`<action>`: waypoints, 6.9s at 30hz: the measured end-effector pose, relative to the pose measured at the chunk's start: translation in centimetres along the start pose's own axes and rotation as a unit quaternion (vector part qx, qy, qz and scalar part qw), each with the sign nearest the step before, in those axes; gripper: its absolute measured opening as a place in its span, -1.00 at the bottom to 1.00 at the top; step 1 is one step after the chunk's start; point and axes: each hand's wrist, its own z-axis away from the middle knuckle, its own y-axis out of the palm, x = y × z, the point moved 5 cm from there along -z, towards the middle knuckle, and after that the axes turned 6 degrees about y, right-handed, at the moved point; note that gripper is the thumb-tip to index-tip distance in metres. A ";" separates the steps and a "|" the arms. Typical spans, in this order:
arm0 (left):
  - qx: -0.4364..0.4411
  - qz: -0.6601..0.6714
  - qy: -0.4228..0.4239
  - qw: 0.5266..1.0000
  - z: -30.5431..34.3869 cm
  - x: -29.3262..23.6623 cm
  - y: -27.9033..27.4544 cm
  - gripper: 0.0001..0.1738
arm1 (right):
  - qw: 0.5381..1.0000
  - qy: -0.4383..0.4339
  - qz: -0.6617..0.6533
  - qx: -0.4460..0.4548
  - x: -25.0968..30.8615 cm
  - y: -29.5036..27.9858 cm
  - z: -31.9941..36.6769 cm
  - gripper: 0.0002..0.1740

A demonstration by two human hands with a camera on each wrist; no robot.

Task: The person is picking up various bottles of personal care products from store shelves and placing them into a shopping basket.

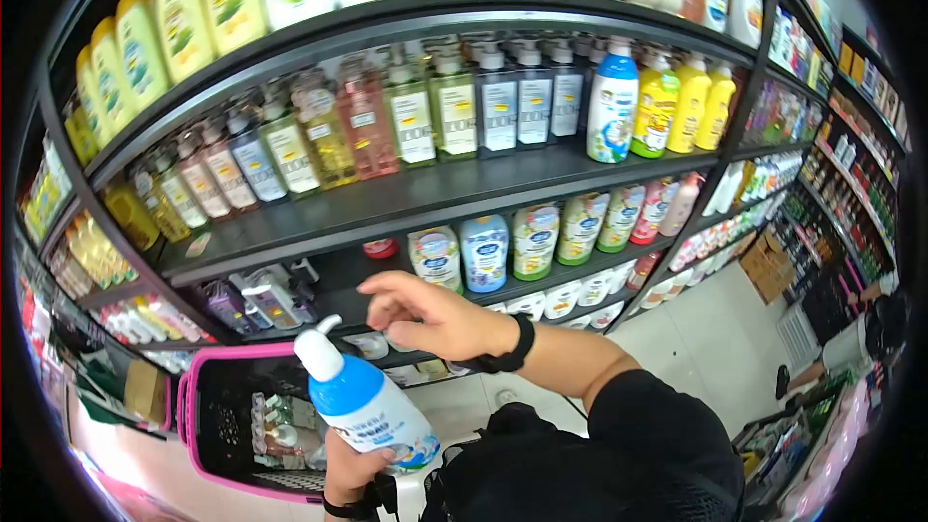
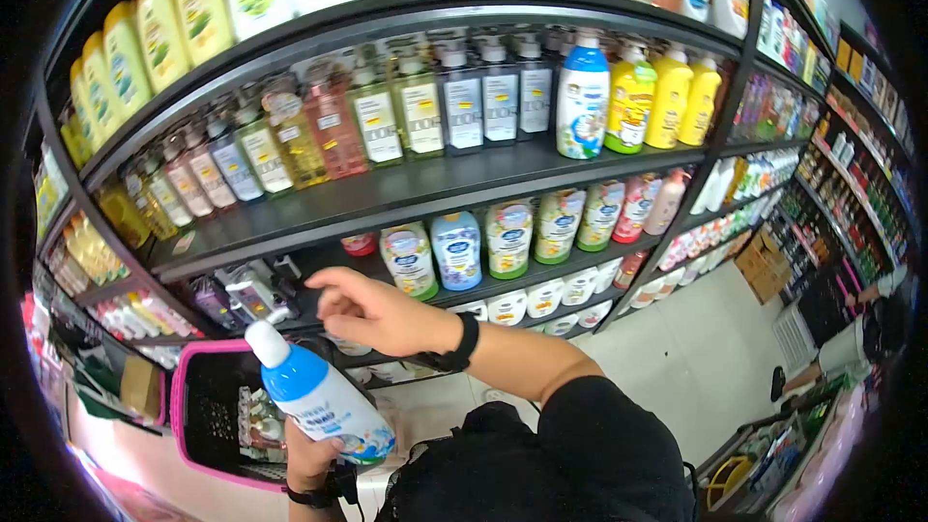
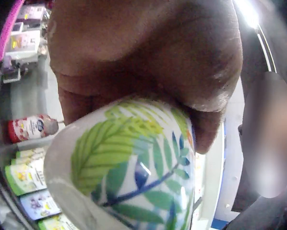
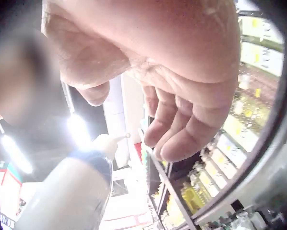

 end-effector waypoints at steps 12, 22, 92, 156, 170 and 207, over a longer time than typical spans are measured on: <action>-0.005 0.003 0.178 0.984 -21.4 1.0 18.8 -0.02 | 0.973 -0.042 0.168 -0.152 5.8 -15.6 10.2 -0.16; 0.055 -0.072 0.162 0.983 -31.9 2.3 27.6 -0.22 | 0.956 -0.083 0.149 -0.236 7.5 -27.5 11.3 -0.26; -0.065 -0.453 0.192 0.868 -17.8 15.3 13.1 -0.63 | 0.667 -0.132 0.612 -0.404 0.5 -31.7 15.7 -0.82; -0.370 -0.626 -0.225 0.648 -1.9 -3.9 -17.0 -0.53 | 0.936 0.030 0.337 -0.098 -15.7 -8.0 4.9 -0.85; -0.143 -0.656 -0.097 0.734 -18.3 -7.2 14.4 -0.67 | 0.971 -0.115 0.195 -0.071 -8.4 -8.7 6.7 0.20; 0.152 -0.148 0.163 0.963 -37.2 0.2 13.7 -0.11 | 0.934 -0.109 0.138 -0.310 3.5 -23.9 -2.8 -0.27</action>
